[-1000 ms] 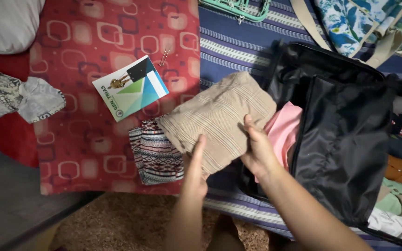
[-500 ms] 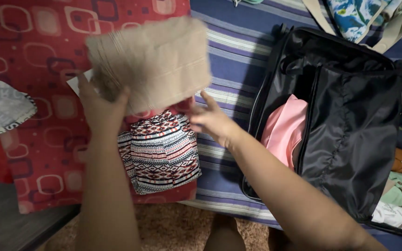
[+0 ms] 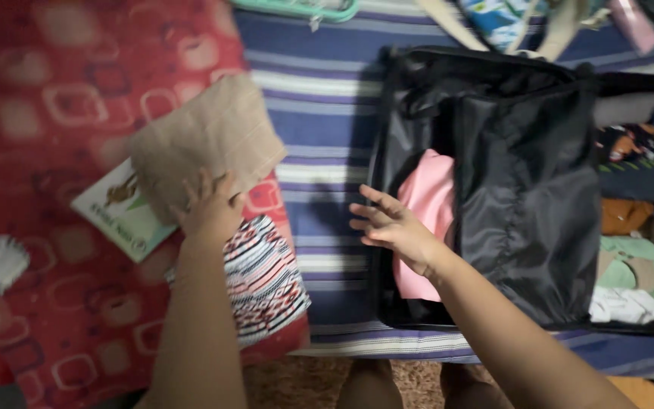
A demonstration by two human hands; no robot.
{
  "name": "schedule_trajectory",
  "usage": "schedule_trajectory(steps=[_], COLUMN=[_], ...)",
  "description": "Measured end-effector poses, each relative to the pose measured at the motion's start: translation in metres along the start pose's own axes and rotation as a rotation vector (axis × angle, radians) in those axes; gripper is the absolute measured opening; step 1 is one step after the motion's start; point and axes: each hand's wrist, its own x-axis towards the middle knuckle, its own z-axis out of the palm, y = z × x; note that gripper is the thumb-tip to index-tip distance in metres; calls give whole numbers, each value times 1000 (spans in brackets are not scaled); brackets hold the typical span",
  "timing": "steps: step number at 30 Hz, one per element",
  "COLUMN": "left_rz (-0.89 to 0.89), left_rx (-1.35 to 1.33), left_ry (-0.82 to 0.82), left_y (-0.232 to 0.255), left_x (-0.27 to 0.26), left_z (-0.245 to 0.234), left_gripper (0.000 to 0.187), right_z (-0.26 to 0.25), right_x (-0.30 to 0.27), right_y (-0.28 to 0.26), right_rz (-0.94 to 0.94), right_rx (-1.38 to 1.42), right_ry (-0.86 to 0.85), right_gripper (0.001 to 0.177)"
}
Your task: The person unpacks a suitcase on a bed, removing folded clothes one by one and placing them on the bed. The person also retrieves a folded garment from a wardrobe and places it on the bed.
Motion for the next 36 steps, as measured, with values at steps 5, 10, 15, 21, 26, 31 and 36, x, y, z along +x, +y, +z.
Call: schedule_trajectory(steps=[5,10,15,21,26,31,36], left_rz=[280,608,592,588,624,697,745], left_rx=[-356,-738,-975,-831,-785,-738,-741], left_ry=[451,411,71,-145,-242,-306,-422], left_y=[75,202,306,389,455,522,581], left_x=[-24,-95,-174,-249,-297,-336,-362], left_z=[3,54,105,145,179,225,259], left_gripper=[33,9,12,15,15,16,19], right_z=[-38,-101,-185,-295,-395,-480,-546], right_x=[-28,-77,-153,-229,-279,-315,-325], right_y=[2,7,23,85,131,140,116], right_rz=[-85,-249,-284,-311,-369,-152,-98], right_rx=[198,281,323,456,370,34,-898], right_ry=[98,171,400,694,917,1196,1366], right_gripper=[87,81,73,66,56,41,48])
